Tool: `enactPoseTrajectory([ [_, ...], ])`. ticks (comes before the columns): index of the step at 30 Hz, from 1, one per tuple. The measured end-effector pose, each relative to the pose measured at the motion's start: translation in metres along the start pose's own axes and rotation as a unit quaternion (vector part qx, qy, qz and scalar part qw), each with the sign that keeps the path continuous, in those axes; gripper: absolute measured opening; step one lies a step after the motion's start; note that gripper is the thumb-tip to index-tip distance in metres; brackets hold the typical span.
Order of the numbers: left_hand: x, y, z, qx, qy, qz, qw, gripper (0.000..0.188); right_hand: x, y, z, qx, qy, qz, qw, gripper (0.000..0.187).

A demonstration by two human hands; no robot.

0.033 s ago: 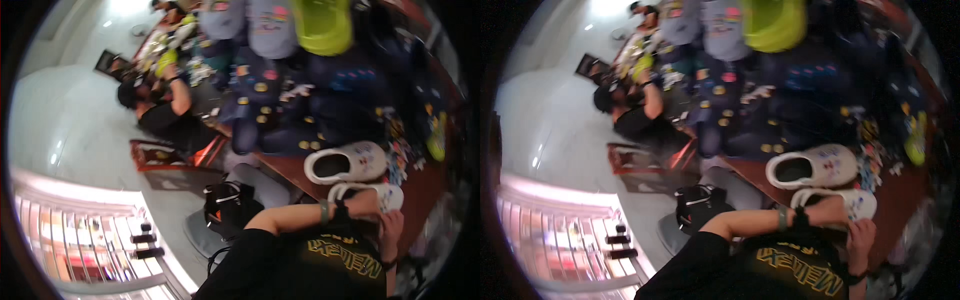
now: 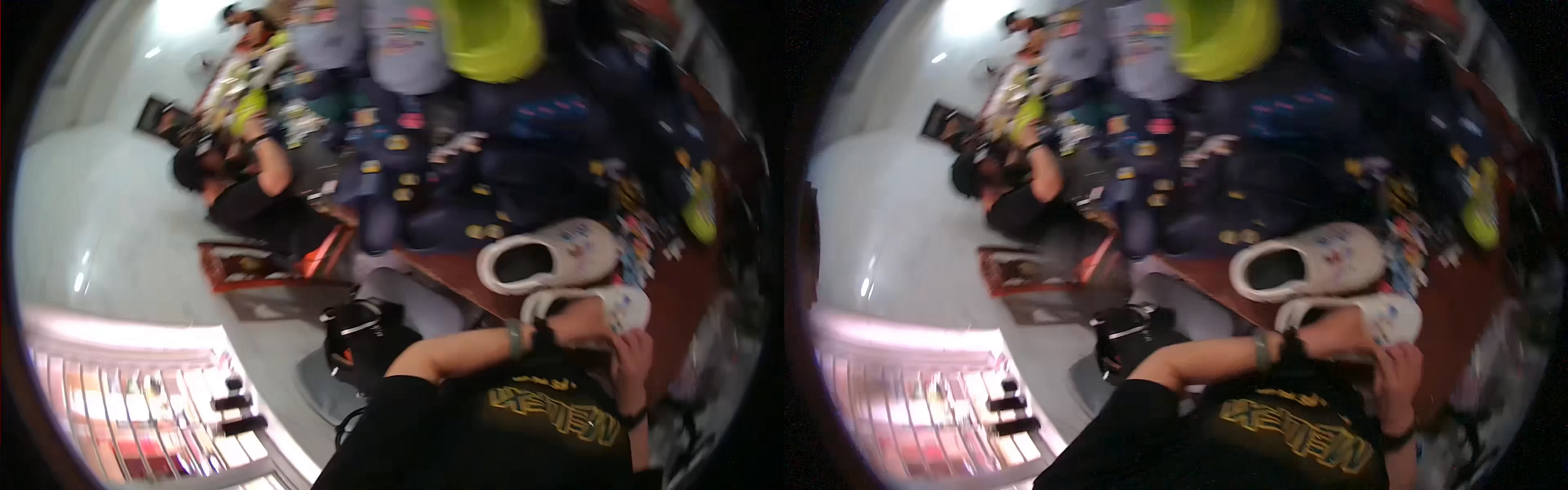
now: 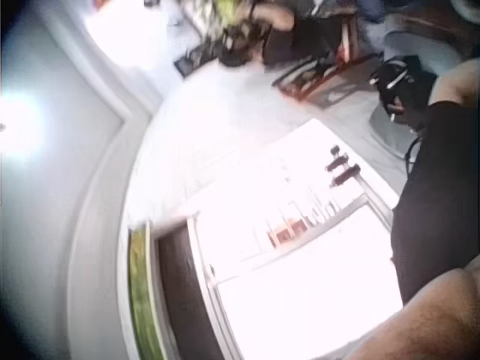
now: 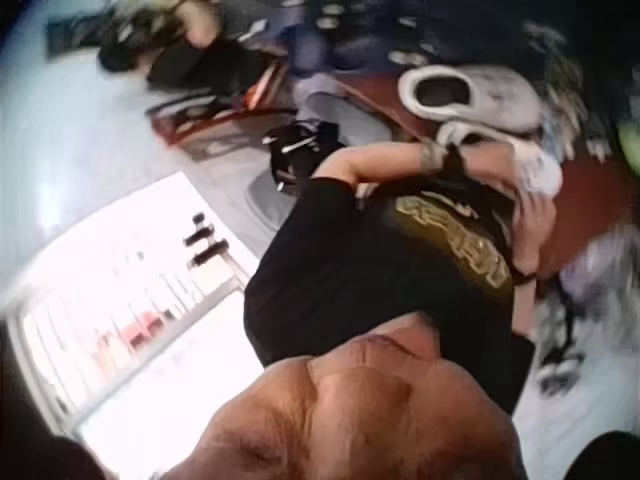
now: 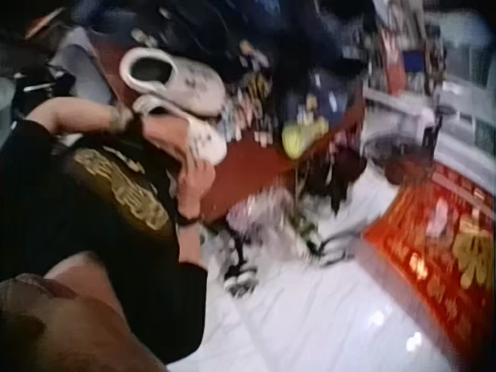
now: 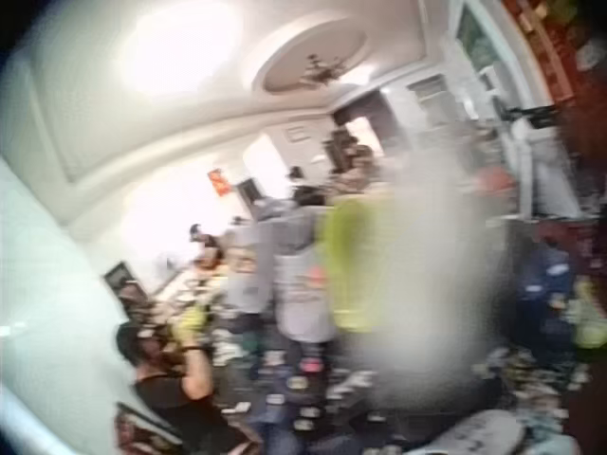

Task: The person is attaching decorative charms to the holes of clog-style footwear.

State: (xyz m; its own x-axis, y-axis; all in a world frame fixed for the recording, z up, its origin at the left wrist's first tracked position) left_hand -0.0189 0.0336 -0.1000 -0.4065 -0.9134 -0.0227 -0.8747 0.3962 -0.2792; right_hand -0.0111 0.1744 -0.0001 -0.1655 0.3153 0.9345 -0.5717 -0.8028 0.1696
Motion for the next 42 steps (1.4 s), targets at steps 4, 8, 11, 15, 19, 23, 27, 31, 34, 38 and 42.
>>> enactPoseTrajectory([
  [4,0.020,-0.020,-0.038,-0.034,-0.147,0.077,0.986,0.040,0.003,0.003,0.007,0.000,-0.021,0.061,0.998,0.046],
  [8,0.027,-0.022,-0.049,0.017,-0.154,0.075,0.985,0.044,-0.006,-0.004,0.008,-0.009,-0.065,0.139,0.988,0.049],
  [11,0.028,-0.019,-0.059,0.045,-0.105,0.062,0.991,0.045,-0.009,-0.004,0.012,-0.023,-0.080,0.146,0.986,0.048],
  [15,0.024,-0.018,-0.055,0.061,-0.081,0.055,0.993,0.041,-0.001,0.004,0.016,-0.017,-0.103,0.141,0.984,0.042],
  [19,0.022,-0.018,-0.054,0.044,-0.063,0.060,0.995,0.038,-0.008,0.008,0.012,-0.017,-0.059,0.170,0.984,0.038],
  [23,0.025,-0.020,-0.054,0.068,-0.063,0.083,0.992,0.033,-0.009,0.013,0.016,-0.030,-0.072,0.228,0.970,0.033],
  [27,0.026,-0.020,-0.054,0.055,-0.034,0.077,0.995,0.030,-0.008,0.010,0.008,-0.057,0.026,0.115,0.991,0.026],
  [31,0.026,-0.021,-0.056,0.055,-0.074,0.081,0.992,0.031,-0.005,-0.001,-0.014,-0.116,0.227,-0.018,0.967,0.012],
  [34,0.025,-0.020,-0.056,0.038,-0.073,0.082,0.993,0.029,-0.004,0.007,-0.025,-0.140,0.295,-0.006,0.945,0.009],
  [38,0.022,-0.023,-0.054,0.024,-0.070,0.056,0.996,0.026,0.003,0.016,-0.026,-0.205,0.281,0.064,0.935,0.009],
  [42,0.020,-0.023,-0.054,0.044,-0.068,0.067,0.994,0.030,-0.007,0.015,-0.032,-0.233,0.267,0.080,0.932,0.013],
])
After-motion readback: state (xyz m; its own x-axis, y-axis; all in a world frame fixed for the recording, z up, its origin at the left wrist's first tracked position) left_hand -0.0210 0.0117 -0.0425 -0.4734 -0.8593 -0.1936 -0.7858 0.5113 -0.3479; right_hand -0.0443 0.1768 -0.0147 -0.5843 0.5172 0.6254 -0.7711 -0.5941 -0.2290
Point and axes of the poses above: each hand's wrist, its own y-axis towards the middle knuckle, its own x-axis out of the back of the hand, z = x × y, the point moved 4 cm from there along y, towards the middle knuckle, and after that the axes turned 11 degrees about z, right-handed, at the moved point
